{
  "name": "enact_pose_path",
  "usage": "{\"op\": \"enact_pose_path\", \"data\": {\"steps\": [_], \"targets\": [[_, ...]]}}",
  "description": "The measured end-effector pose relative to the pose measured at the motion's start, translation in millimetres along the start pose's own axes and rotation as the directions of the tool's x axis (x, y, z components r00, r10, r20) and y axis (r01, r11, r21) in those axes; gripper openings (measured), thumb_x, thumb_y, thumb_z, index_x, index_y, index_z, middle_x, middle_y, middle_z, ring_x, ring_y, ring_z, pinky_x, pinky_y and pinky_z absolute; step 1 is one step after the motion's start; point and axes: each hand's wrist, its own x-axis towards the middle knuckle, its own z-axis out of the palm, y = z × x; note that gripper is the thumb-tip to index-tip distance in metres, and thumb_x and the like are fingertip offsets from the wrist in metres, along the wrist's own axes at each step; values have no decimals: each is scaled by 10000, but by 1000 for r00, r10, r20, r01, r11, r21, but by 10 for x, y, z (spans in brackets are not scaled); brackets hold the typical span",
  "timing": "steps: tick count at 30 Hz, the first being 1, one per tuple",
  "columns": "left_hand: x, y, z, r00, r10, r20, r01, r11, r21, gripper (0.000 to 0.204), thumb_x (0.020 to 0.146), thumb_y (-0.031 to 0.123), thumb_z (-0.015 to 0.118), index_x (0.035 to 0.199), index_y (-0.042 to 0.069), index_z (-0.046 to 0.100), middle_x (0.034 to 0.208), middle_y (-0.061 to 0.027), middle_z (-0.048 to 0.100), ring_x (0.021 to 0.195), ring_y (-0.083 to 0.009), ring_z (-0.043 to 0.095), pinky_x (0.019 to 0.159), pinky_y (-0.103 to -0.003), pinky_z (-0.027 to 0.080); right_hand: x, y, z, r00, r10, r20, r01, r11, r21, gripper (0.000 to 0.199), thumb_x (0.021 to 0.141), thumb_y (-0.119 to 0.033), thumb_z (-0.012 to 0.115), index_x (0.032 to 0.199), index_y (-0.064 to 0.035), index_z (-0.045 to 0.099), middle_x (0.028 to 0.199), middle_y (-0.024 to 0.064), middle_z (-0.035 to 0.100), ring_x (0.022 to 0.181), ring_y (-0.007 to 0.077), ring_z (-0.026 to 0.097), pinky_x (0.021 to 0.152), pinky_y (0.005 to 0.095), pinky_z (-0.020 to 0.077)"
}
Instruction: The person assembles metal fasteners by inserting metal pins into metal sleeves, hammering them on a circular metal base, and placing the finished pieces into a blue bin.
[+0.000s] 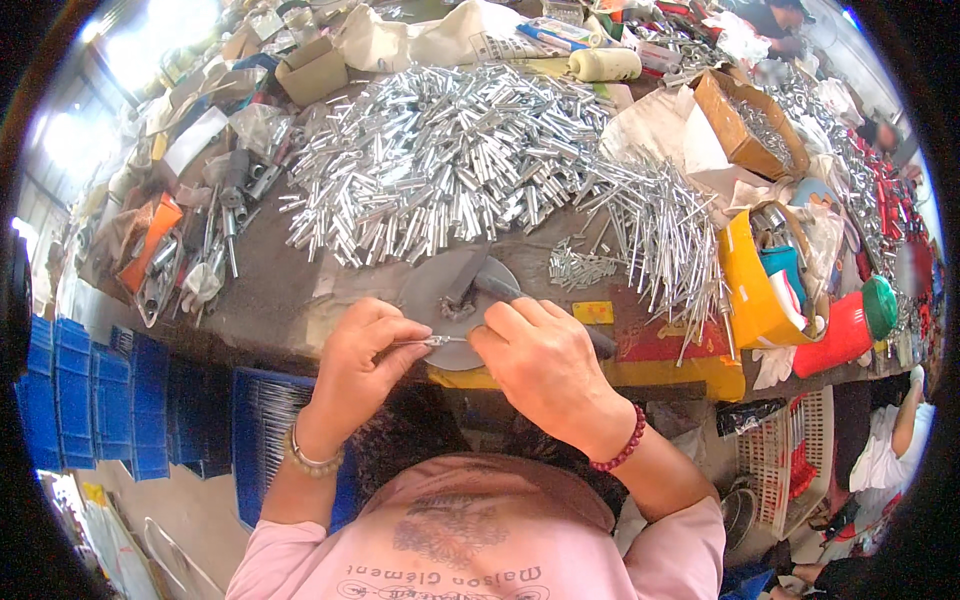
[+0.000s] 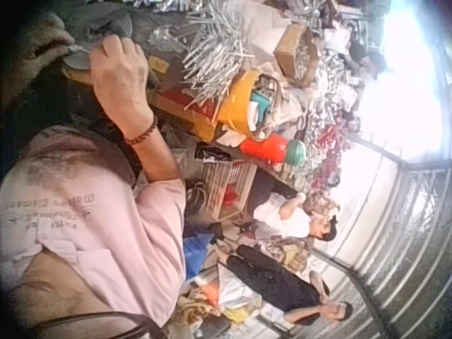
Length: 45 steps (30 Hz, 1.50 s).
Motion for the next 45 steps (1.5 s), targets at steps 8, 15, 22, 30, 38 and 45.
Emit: {"op": "enact_pose_path", "data": {"steps": [8, 15, 22, 30, 38, 45], "targets": [[-43, -49, 26, 999, -50, 4, 50, 996, -76, 192, 877, 38, 854, 1062, 32, 805, 982, -82, 645, 922, -241, 650, 808, -340, 516, 19, 30, -36, 998, -59, 29, 59, 998, 0, 81, 807, -105, 708, 878, -104, 670, 909, 46, 558, 881, 238, 625, 791, 389, 527], [-30, -46, 71, 996, -92, 7, 92, 985, -147, 185, 866, 12, 855, 1045, 20, 808, 963, -71, 619, 892, -214, 633, 774, -319, 507, 34, 45, 10, 993, -113, 36, 114, 993, -14, 55, 809, -125, 686, 844, -117, 645, 917, 38, 558, 891, 227, 617, 810, 378, 525], [-27, -14, 56, 998, -67, -6, 66, 991, -114, 158, 855, -14, 846, 1001, 11, 790, 925, -73, 623, 854, -215, 620, 755, -324, 500, 3, -1, 32, 997, -70, 11, 70, 997, -37, 78, 818, -132, 688, 893, -113, 690, 941, 38, 578, 925, 229, 628, 833, 382, 539], [-22, -14, 67, 998, -59, -25, 57, 994, -97, 170, 858, -31, 841, 1013, 11, 785, 925, -82, 633, 852, -223, 634, 744, -325, 502, -174, 622, -231, 935, 329, -135, -344, 933, -109, 117, 840, -61, 773, 950, -103, 774, 950, 66, 672, 942, 278, 704, 794, 429, 588], [-30, -24, 56, 999, -31, -35, 28, 998, -62, 187, 852, 7, 855, 1024, 31, 786, 936, -95, 643, 863, -269, 645, 750, -366, 520, 8, 662, -218, 981, 192, 6, -188, 966, -180, 106, 801, -73, 787, 898, -69, 743, 932, 82, 658, 947, 303, 702, 815, 443, 588], [-21, -21, 66, 999, -34, -15, 33, 997, -75, 155, 888, 10, 838, 1033, 23, 787, 951, -97, 639, 868, -257, 644, 756, -349, 513, 22, 736, -245, 963, 266, 37, -261, 959, -108, 136, 789, -24, 752, 919, -32, 712, 937, 120, 687, 913, 332, 717, 816, 443, 592]]}}
